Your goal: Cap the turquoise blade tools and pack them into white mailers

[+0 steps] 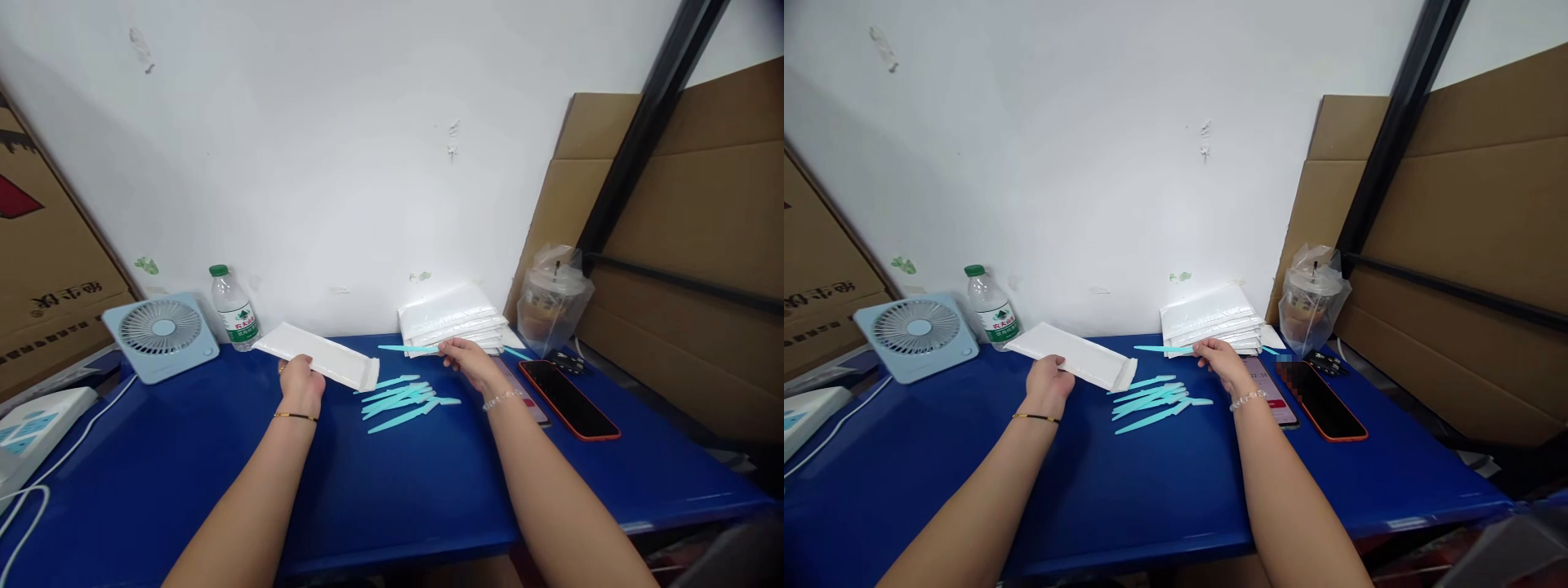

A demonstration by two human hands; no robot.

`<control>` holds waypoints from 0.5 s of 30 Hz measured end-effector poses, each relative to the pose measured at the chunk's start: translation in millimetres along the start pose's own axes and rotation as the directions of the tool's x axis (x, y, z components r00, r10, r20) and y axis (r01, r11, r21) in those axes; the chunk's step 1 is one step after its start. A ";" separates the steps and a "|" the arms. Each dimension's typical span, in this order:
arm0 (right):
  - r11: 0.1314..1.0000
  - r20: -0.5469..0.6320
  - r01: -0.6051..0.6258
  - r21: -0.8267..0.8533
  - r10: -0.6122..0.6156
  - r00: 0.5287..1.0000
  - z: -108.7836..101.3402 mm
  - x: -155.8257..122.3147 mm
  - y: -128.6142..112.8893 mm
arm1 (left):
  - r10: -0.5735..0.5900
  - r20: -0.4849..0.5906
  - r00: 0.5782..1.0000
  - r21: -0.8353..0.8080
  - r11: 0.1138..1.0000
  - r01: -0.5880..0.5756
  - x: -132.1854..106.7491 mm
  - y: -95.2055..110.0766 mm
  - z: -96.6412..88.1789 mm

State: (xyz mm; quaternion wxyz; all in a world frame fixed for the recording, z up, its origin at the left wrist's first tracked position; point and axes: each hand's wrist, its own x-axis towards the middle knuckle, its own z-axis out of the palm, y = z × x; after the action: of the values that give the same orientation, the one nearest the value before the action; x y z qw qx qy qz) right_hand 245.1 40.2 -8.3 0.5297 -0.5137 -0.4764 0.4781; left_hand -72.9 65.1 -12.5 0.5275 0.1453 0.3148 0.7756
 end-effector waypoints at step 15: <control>0.997 0.055 -0.058 0.058 0.055 0.997 12.5 3.9 11.1 | -0.100 0.517 0.850 0.821 -0.225 -0.525 -3.5 -28.3 -15.1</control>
State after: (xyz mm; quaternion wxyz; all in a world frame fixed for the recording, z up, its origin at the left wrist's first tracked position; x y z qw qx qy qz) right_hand 232.9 45.4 -19.1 0.5183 -0.4981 -0.4611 0.5203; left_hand -59.4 63.8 -41.7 0.1238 0.7032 0.6410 0.2816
